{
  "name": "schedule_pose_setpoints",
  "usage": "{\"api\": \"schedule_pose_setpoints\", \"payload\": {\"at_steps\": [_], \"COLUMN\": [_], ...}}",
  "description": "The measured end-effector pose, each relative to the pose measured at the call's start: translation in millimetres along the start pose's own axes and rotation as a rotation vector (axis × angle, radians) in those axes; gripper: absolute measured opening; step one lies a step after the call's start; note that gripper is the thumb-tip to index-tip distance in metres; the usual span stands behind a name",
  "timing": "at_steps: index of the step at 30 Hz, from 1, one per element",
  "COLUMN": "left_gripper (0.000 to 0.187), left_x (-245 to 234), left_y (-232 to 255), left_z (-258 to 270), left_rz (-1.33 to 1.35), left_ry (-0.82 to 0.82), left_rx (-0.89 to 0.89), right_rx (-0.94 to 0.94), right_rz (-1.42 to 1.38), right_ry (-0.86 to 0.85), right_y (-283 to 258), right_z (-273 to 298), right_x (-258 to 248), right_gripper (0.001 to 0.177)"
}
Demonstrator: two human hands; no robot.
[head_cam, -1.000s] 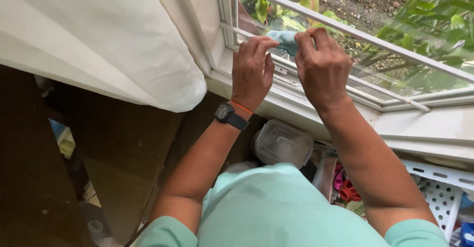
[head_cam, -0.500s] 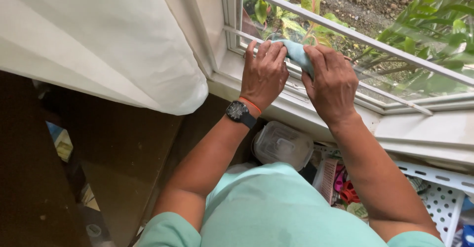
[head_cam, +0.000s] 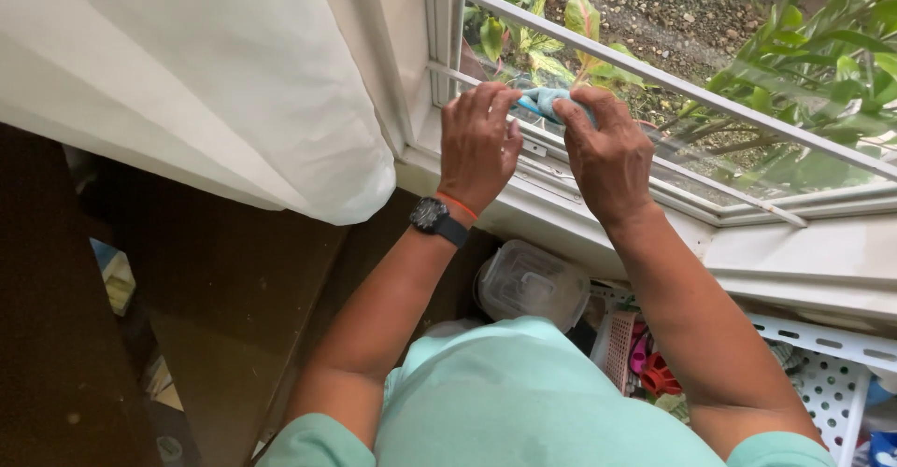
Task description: The person wipes the interior surface of a window and its frame using a blue cloth. They systematically clean the glass panes and the surrounding frame, including the lower sill and side edges.
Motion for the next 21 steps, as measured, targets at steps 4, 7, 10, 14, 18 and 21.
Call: {"api": "schedule_pose_setpoints", "payload": {"at_steps": [4,7,10,14,18,21], "left_gripper": [0.038,0.046,0.045,0.04,0.049,0.065], "left_x": [4,14,16,22,7,-5], "left_y": [-4,5,13,8,-11,-28], "left_z": [16,18,13,6,15,26], "left_rz": [0.019,-0.082,-0.144,-0.084,0.159,0.193], "left_ry": [-0.037,-0.05,-0.043,-0.057,-0.046,-0.052], "left_rx": [-0.006,0.072,0.095,0.051,-0.113,-0.228], "right_rx": [0.017,0.03,0.037,0.028,-0.017,-0.058], "right_rz": [0.035,-0.015,-0.09,-0.113,-0.029,-0.035], "right_ry": [-0.002,-0.015,-0.063,-0.107,-0.069,-0.046], "right_y": [-1,1,5,9,-2,-28], "right_z": [1,1,7,13,-3,-31], "right_x": [12,21,19,23,54,75], "right_gripper": [0.02,0.021,0.024,0.028,0.023,0.019]}}
Point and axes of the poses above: each hand's wrist, its own z-axis away from the middle knuckle, its own x-axis out of the palm, y = z × x, the point moved 7 cm from there along -z, towards the middle knuckle, and after that the axes turned 7 degrees about -y, right-handed, at the moved point
